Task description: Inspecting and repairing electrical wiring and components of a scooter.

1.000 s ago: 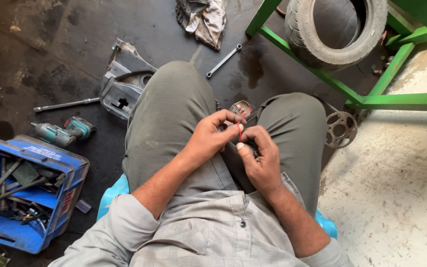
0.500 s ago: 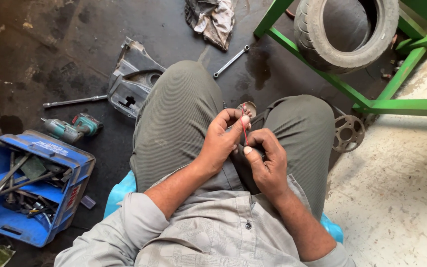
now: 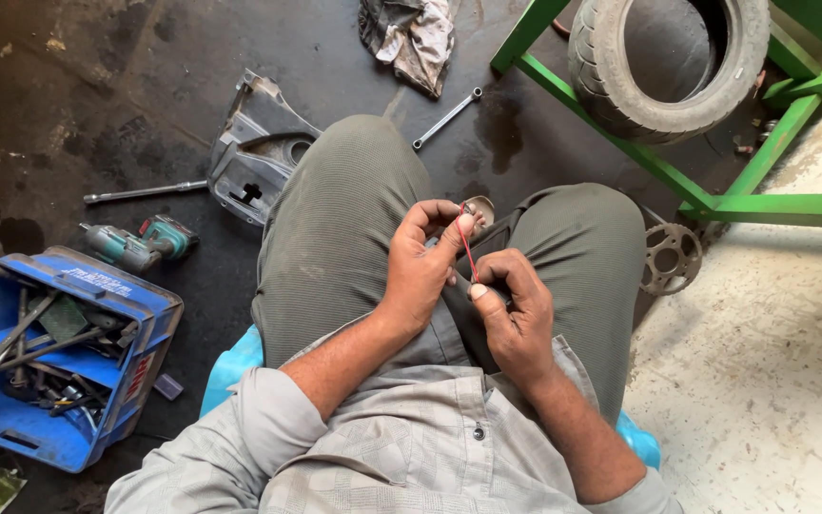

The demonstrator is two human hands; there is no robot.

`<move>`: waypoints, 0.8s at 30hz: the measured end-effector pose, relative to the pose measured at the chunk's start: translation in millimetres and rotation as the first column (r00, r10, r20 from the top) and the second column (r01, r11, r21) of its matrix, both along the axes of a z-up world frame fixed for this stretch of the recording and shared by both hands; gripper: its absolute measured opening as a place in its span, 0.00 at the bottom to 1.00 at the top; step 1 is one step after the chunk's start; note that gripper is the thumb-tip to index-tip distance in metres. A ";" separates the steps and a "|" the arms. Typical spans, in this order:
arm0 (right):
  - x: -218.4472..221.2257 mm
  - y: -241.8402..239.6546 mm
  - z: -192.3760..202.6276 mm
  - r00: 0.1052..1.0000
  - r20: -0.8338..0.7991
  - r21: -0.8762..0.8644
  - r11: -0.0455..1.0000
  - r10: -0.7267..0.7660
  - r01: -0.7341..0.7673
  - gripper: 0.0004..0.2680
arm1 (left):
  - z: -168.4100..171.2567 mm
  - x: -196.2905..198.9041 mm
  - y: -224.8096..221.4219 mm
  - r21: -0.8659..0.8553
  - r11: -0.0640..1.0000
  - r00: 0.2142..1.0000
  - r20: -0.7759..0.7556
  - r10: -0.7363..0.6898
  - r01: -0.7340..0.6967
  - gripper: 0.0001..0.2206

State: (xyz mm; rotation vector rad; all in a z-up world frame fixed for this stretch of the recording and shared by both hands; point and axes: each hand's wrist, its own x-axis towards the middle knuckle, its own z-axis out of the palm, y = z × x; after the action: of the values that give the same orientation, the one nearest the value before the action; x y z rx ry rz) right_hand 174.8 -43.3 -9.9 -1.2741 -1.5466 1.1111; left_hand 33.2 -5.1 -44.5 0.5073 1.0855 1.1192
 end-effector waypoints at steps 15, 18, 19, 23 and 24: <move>5.5 -8.7 -15.8 0.862 -0.493 -0.249 0.968 -0.117 -0.011 0.03 | -18.0 -21.9 22.5 -0.052 0.998 0.959 0.279 0.058 -0.045 0.12; 11.7 -3.9 -18.7 0.696 -0.670 -0.375 0.927 -0.259 -0.017 0.04 | -3.9 -19.1 15.6 0.077 0.980 0.970 0.149 -0.193 0.183 0.16; 12.4 -3.5 -18.4 0.659 -0.688 -0.432 0.901 -0.304 -0.036 0.04 | -3.8 -17.4 12.1 0.099 0.968 0.945 0.216 -0.246 0.229 0.16; 15.3 -4.5 -21.0 0.605 -0.709 -0.520 0.848 -0.363 -0.102 0.05 | 19.3 -16.7 9.5 0.136 0.944 0.915 0.239 -0.327 0.302 0.15; 15.6 -5.0 -20.1 0.605 -0.709 -0.521 0.847 -0.363 -0.102 0.05 | 15.5 -17.3 5.2 0.135 0.944 0.915 0.239 -0.326 0.301 0.15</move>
State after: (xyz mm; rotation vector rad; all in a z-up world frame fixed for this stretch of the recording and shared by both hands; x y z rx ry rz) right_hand 190.4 -48.3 -29.9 -0.9501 -0.4541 1.7531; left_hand 16.0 0.1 -29.1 0.5711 0.6957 0.9240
